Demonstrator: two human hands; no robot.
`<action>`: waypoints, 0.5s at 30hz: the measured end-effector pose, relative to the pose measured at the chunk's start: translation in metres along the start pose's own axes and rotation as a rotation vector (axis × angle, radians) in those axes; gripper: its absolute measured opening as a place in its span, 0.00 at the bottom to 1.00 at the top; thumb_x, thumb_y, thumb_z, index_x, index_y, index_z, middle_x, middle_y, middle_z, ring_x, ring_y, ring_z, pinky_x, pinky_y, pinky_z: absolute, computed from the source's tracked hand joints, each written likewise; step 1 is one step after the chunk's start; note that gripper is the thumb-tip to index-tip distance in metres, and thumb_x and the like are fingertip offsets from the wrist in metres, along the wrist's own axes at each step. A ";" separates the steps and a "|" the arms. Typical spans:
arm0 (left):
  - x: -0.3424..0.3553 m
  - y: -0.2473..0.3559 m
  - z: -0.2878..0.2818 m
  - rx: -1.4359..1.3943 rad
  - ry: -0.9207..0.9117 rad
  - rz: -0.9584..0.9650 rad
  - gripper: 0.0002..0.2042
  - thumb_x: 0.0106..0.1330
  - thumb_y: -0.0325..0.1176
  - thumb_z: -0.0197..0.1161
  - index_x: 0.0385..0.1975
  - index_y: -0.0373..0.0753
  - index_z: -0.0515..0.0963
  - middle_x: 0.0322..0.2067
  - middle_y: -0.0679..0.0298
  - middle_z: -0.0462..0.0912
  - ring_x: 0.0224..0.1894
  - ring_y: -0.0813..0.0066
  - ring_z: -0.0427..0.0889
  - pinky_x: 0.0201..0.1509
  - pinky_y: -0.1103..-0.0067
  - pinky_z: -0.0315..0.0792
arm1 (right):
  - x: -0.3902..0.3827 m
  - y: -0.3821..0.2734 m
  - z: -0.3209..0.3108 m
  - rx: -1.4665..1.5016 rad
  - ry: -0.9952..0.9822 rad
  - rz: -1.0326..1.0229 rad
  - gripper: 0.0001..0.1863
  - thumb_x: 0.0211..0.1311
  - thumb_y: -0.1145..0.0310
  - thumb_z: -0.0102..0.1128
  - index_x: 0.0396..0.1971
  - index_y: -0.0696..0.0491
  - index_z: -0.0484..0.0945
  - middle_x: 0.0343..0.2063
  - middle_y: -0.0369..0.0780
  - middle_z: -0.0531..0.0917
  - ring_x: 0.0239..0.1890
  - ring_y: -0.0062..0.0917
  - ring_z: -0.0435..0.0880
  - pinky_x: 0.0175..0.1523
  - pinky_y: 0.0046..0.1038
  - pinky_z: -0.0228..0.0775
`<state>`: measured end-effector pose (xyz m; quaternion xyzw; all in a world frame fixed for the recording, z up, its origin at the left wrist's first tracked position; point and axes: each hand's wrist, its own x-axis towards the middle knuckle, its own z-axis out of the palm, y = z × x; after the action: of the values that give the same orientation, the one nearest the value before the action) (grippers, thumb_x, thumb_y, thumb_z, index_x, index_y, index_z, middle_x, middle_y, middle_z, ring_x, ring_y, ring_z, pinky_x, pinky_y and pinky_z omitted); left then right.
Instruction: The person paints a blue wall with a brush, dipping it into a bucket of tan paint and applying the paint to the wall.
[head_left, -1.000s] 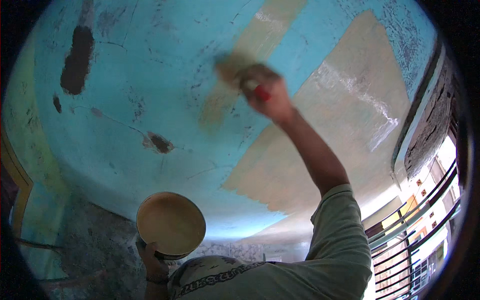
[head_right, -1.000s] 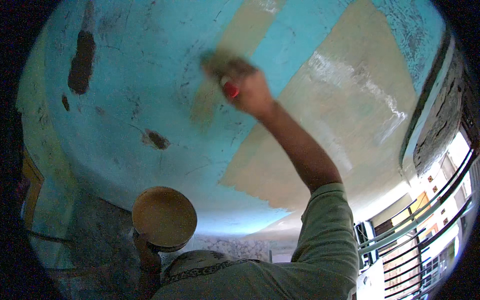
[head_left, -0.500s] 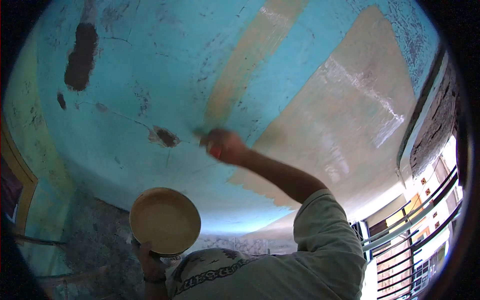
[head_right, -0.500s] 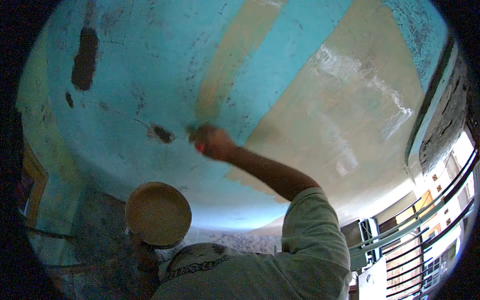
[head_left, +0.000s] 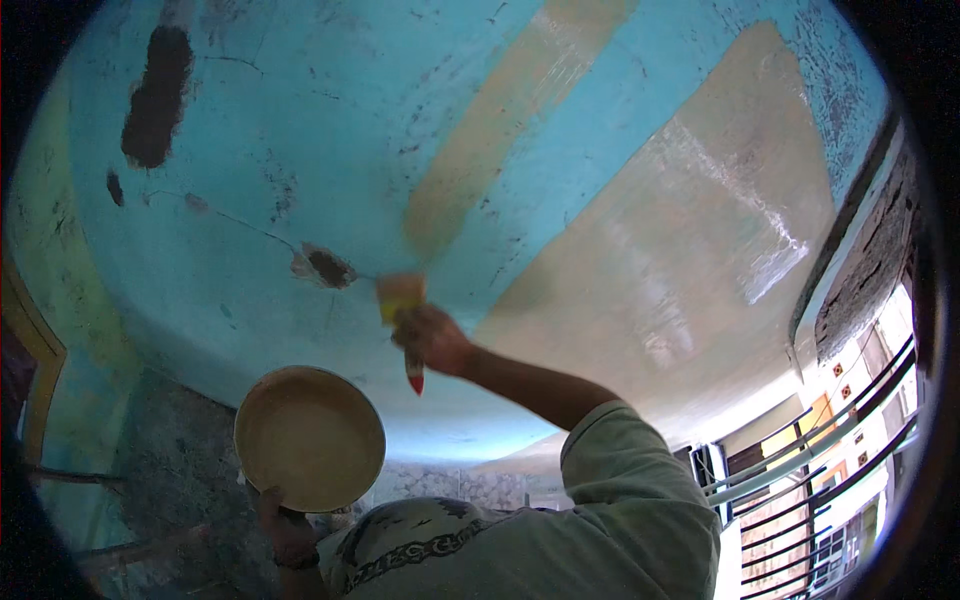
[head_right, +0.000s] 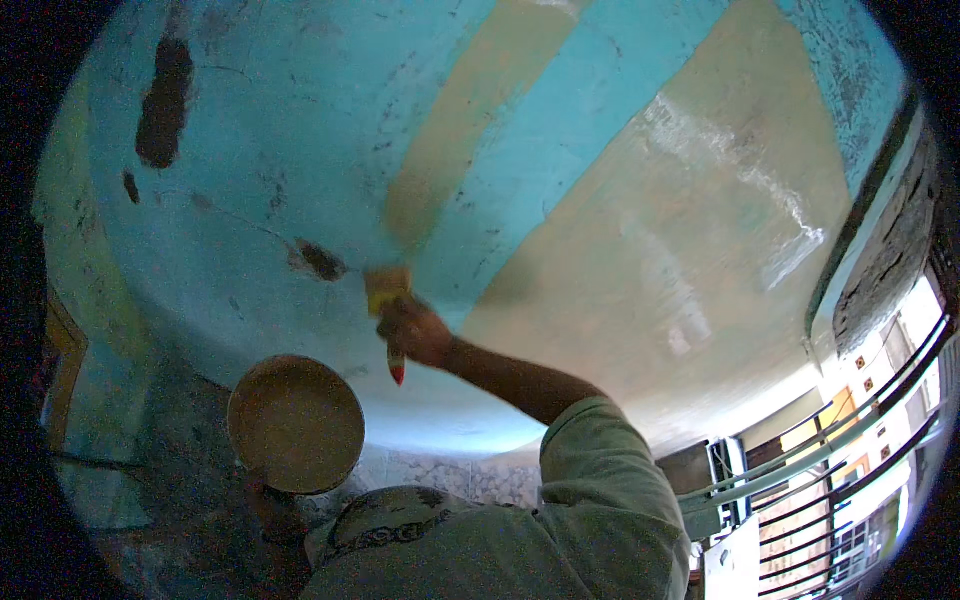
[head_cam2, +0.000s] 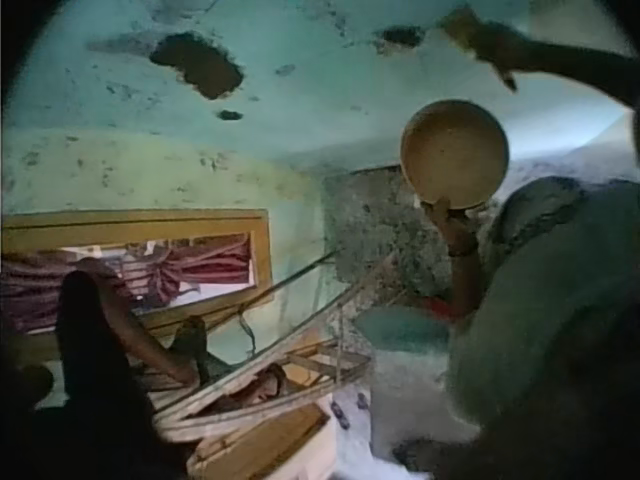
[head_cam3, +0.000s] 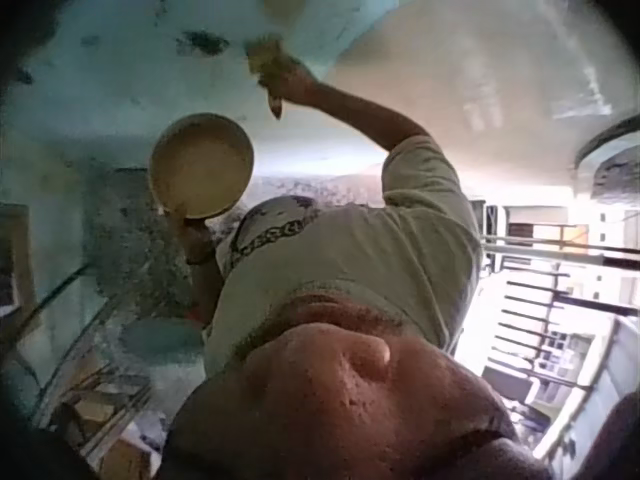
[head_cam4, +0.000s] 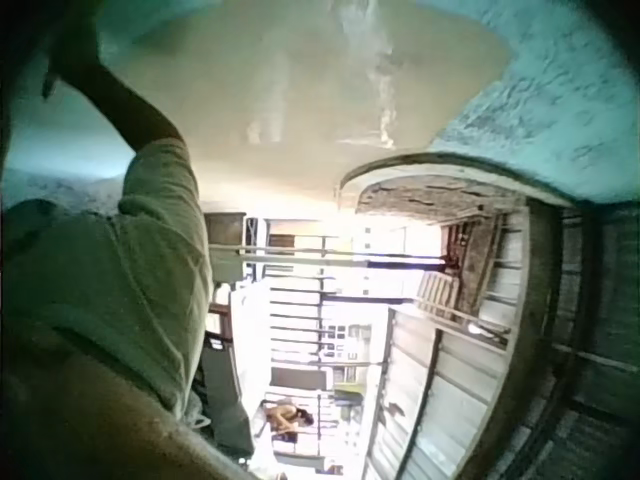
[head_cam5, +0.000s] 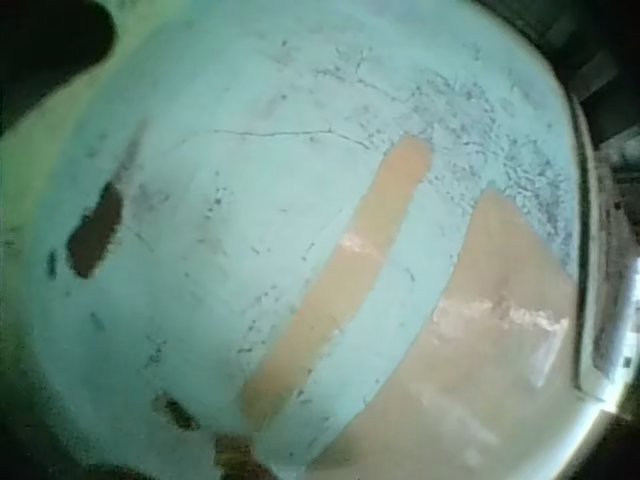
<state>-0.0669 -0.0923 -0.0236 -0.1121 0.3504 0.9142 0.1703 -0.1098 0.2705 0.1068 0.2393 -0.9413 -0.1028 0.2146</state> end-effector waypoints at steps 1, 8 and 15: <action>-0.001 0.003 0.004 0.026 0.017 0.000 0.23 0.50 0.39 0.55 0.46 0.35 0.67 0.44 0.60 0.70 0.48 0.66 0.70 0.47 0.70 0.67 | -0.002 -0.014 0.006 0.059 -0.137 0.014 0.11 0.41 0.71 0.60 0.31 0.48 0.77 0.39 0.42 0.76 0.45 0.35 0.74 0.42 0.38 0.72; -0.008 0.019 0.016 0.052 0.063 0.024 0.27 0.50 0.39 0.56 0.51 0.36 0.63 0.46 0.59 0.68 0.48 0.65 0.69 0.47 0.70 0.66 | 0.074 0.034 -0.130 0.137 0.366 0.232 0.10 0.41 0.80 0.58 0.27 0.52 0.77 0.30 0.42 0.78 0.34 0.36 0.77 0.37 0.33 0.70; -0.009 0.010 0.021 -0.062 -0.068 0.029 0.26 0.52 0.39 0.55 0.52 0.35 0.64 0.48 0.58 0.69 0.49 0.65 0.70 0.49 0.70 0.66 | 0.061 0.016 -0.094 0.025 0.264 0.540 0.11 0.37 0.71 0.62 0.26 0.51 0.78 0.35 0.41 0.77 0.35 0.35 0.75 0.33 0.37 0.67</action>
<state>-0.0641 -0.0870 0.0011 -0.0811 0.3177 0.9302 0.1651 -0.1224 0.2458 0.2169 -0.0059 -0.9361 0.0016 0.3516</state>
